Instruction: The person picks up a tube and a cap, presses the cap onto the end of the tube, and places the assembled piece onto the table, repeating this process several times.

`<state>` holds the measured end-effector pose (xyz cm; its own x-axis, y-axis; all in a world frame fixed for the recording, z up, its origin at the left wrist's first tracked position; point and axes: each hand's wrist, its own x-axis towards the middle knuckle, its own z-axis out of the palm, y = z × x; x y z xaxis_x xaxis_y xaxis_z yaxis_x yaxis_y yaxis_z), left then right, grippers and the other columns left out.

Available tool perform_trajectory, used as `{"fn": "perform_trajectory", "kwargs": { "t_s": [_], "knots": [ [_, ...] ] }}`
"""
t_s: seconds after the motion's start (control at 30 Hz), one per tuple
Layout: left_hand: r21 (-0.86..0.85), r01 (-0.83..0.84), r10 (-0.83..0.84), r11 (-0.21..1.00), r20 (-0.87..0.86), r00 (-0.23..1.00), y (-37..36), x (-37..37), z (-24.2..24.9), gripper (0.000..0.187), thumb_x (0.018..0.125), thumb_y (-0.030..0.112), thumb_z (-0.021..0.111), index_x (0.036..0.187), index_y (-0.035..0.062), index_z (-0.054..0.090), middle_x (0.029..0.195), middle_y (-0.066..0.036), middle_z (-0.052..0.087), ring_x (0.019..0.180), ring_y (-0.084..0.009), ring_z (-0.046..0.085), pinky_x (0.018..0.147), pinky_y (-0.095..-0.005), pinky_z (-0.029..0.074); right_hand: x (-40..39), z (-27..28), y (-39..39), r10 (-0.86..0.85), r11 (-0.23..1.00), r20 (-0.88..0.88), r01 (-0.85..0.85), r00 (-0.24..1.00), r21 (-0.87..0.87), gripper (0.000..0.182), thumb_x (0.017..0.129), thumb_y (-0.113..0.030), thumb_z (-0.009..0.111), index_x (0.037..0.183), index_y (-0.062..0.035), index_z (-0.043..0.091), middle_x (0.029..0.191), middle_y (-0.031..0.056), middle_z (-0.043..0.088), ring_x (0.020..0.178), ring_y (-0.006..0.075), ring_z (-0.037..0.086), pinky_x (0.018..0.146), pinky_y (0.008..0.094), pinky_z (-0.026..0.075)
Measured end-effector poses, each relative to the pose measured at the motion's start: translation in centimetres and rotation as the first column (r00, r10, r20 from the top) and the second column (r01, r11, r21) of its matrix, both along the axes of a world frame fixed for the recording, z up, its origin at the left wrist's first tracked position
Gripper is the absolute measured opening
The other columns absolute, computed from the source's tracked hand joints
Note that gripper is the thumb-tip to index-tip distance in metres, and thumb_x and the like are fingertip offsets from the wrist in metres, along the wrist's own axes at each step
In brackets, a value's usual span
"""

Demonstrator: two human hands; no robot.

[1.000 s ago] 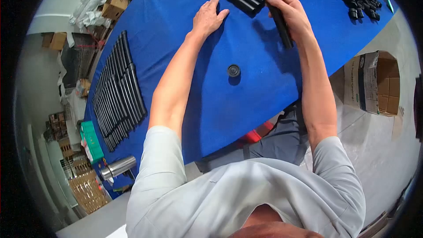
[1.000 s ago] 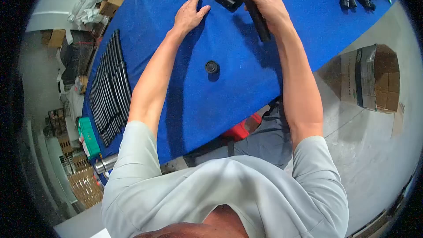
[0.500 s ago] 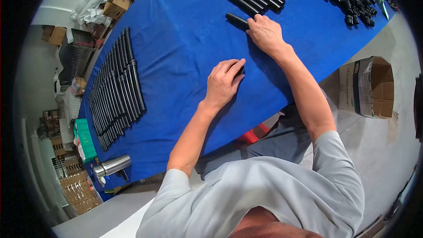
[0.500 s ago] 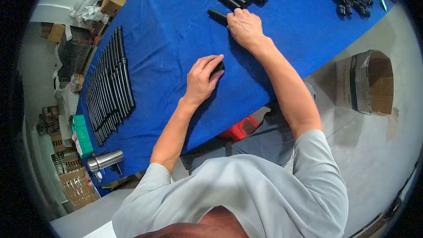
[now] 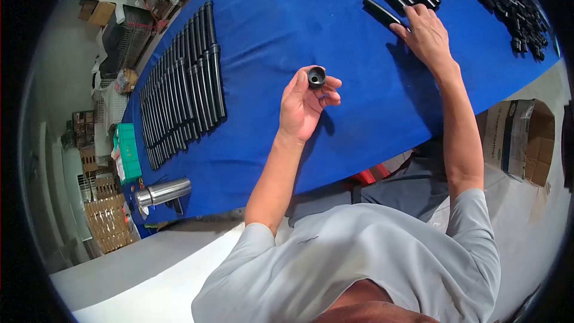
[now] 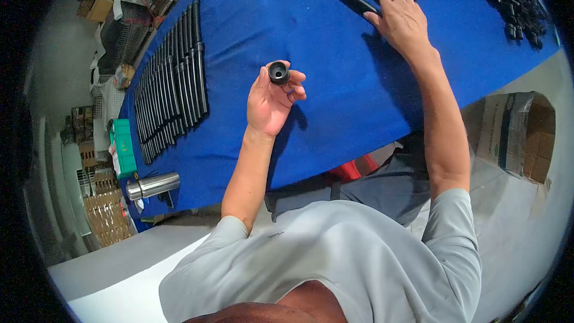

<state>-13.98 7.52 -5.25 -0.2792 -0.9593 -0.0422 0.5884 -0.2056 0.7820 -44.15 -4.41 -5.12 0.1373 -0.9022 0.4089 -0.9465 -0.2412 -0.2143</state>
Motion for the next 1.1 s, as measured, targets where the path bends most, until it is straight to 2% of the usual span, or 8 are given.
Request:
{"fn": "perform_trajectory", "kwargs": {
  "t_s": [0.17,0.37,0.5,0.57,0.73,0.83,0.9,1.1],
  "knots": [
    [0.048,-0.096,0.094,0.994,0.053,0.994,1.2,0.7,-0.2,0.043,0.107,0.043,0.049,0.124,0.0049,0.058,0.112,-0.024,0.07,0.089,-0.0286,0.071,0.08,-0.042,0.059,4.9,0.3,3.5,0.456,0.89,0.359,-0.425,0.814,-0.168,0.038,0.093,-0.027,0.071,0.122,-0.0031,0.064,0.111,0.0157,0.066,0.101,0.0345,0.064,0.089,0.0426,0.051],
    [-0.135,-0.196,0.233,0.971,0.374,0.898,0.6,-0.8,0.9,0.037,0.105,0.038,0.056,0.121,0.0057,0.058,0.11,-0.02,0.07,0.086,-0.0248,0.072,0.08,-0.0382,0.058,1.1,-0.6,0.6,0.114,0.963,0.204,-0.057,0.972,-0.263,0.026,0.087,-0.026,0.073,0.1,-0.0053,0.066,0.093,0.014,0.066,0.091,0.0337,0.064,0.079,0.0474,0.051],
    [-0.433,-0.071,0.385,0.898,0.699,0.602,0.0,-3.6,0.1,0.033,0.097,0.029,0.072,0.118,0.0047,0.063,0.102,-0.009,0.07,0.082,-0.0185,0.068,0.078,-0.0314,0.055,-1.9,-0.4,1.4,0.005,0.995,-0.007,-0.005,1.0,0.102,0.032,0.09,-0.032,0.073,0.102,-0.0035,0.066,0.094,0.0133,0.065,0.093,0.0346,0.063,0.082,0.0465,0.051],
    [-0.629,0.113,0.567,0.769,0.753,0.334,-1.3,-5.5,0.9,0.037,0.083,0.028,0.084,0.108,0.0044,0.07,0.093,-0.008,0.066,0.084,-0.0214,0.063,0.071,-0.0339,0.051,-2.1,-1.1,1.4,0.008,0.991,0.024,-0.011,1.0,0.136,0.03,0.089,-0.03,0.073,0.097,-0.003,0.064,0.095,0.0138,0.065,0.094,0.0355,0.063,0.082,0.0474,0.051],
    [-0.663,0.403,0.68,0.631,0.722,0.123,-3.0,-8.0,-1.2,0.041,0.081,0.026,0.084,0.112,0.0044,0.071,0.102,-0.013,0.068,0.095,-0.0304,0.063,0.085,-0.0395,0.051,-1.0,-1.7,1.2,0.006,0.998,0.107,-0.012,0.994,0.055,0.03,0.086,-0.028,0.073,0.092,-0.0002,0.064,0.094,0.02,0.068,0.096,0.0383,0.066,0.084,0.048,0.054],
    [-0.673,0.382,0.677,0.633,0.721,0.149,-3.4,-8.0,-1.8,0.044,0.079,0.026,0.084,0.114,0.0036,0.07,0.104,-0.015,0.068,0.098,-0.0321,0.063,0.088,-0.0417,0.05,-0.7,-0.9,0.8,0.161,0.96,0.471,-0.248,0.867,0.129,0.038,0.089,-0.036,0.069,0.099,0.0007,0.07,0.094,0.0225,0.07,0.092,0.0409,0.067,0.08,0.0491,0.053],
    [-0.639,0.353,0.622,0.684,0.763,0.177,-3.2,-8.2,-1.7,0.046,0.079,0.026,0.084,0.116,0.0031,0.07,0.104,-0.016,0.067,0.099,-0.0338,0.062,0.091,-0.0426,0.049,-0.1,0.7,1.9,0.17,0.9,0.701,-0.4,0.692,0.176,0.038,0.094,-0.033,0.068,0.107,0.0028,0.068,0.084,0.0152,0.067,0.077,0.0225,0.062,0.071,0.038,0.051],
    [-0.562,0.288,0.521,0.776,0.827,0.211,-3.1,-7.8,-1.1,0.048,0.081,0.022,0.082,0.122,-0.0002,0.067,0.109,-0.015,0.067,0.1,-0.0325,0.063,0.087,-0.0412,0.05,1.2,3.6,3.4,-0.038,0.735,0.927,-0.617,0.374,0.279,0.036,0.1,-0.037,0.063,0.107,-0.001,0.066,0.08,0.0018,0.063,0.064,0.0069,0.055,0.054,0.0247,0.045]
  ]
}}
